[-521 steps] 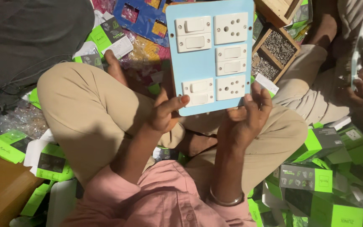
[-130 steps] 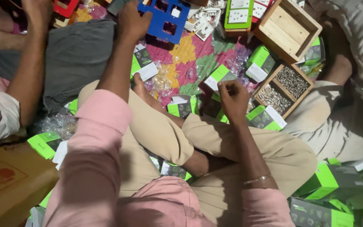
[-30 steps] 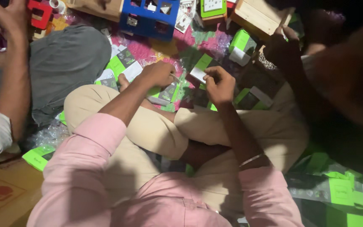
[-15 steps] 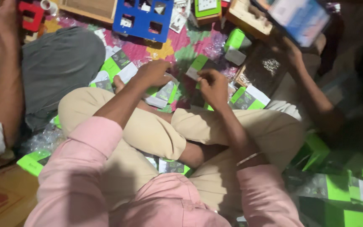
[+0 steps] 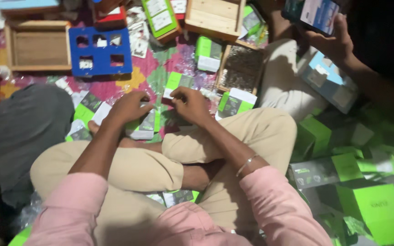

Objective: The person sits cross-legged on the floor holding a mounting board and attaches white electrical switches and socket modules onto it, pressing and aligning each component by hand. They work through several boards, at one point fitting a blue board with sockets and switches, and take screws from a wooden compartment box nearby.

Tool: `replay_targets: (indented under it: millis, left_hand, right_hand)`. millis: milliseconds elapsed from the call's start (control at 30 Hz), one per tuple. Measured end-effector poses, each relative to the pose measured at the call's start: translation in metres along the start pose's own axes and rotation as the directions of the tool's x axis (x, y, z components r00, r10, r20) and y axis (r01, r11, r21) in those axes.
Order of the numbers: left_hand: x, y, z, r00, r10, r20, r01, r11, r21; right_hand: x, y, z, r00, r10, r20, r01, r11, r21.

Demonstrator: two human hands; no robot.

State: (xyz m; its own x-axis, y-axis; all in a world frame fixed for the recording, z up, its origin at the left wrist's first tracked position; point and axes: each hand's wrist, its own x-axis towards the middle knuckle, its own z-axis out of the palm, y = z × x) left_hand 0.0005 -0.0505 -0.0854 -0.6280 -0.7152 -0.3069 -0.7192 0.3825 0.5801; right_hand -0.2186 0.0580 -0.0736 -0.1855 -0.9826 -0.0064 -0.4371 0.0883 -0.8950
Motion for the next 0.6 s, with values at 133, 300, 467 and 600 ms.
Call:
replay_targets:
  millis: [133,300,467,600]
  left_hand:
    - [0.004,0.002,0.002,1.000,0.011,-0.012,-0.011,1.000,-0.007]
    - [0.004,0.003,0.001,0.998,0.010,-0.064,-0.010,1.000,0.001]
    - [0.005,0.010,-0.009,0.996,-0.031,-0.085,0.025,0.997,-0.073]
    - [0.006,0.013,-0.021,0.999,-0.023,-0.046,0.020,0.998,-0.067]
  right_hand:
    - [-0.001,-0.002,-0.004,1.000,0.028,0.004,-0.028,0.999,-0.023]
    - [-0.001,-0.003,-0.003,0.999,0.042,0.014,-0.041,0.997,-0.058]
    - [0.005,0.000,-0.002,0.998,0.009,0.055,-0.006,0.999,-0.051]
    - [0.015,0.017,0.005,0.994,0.040,0.104,-0.035,0.998,-0.049]
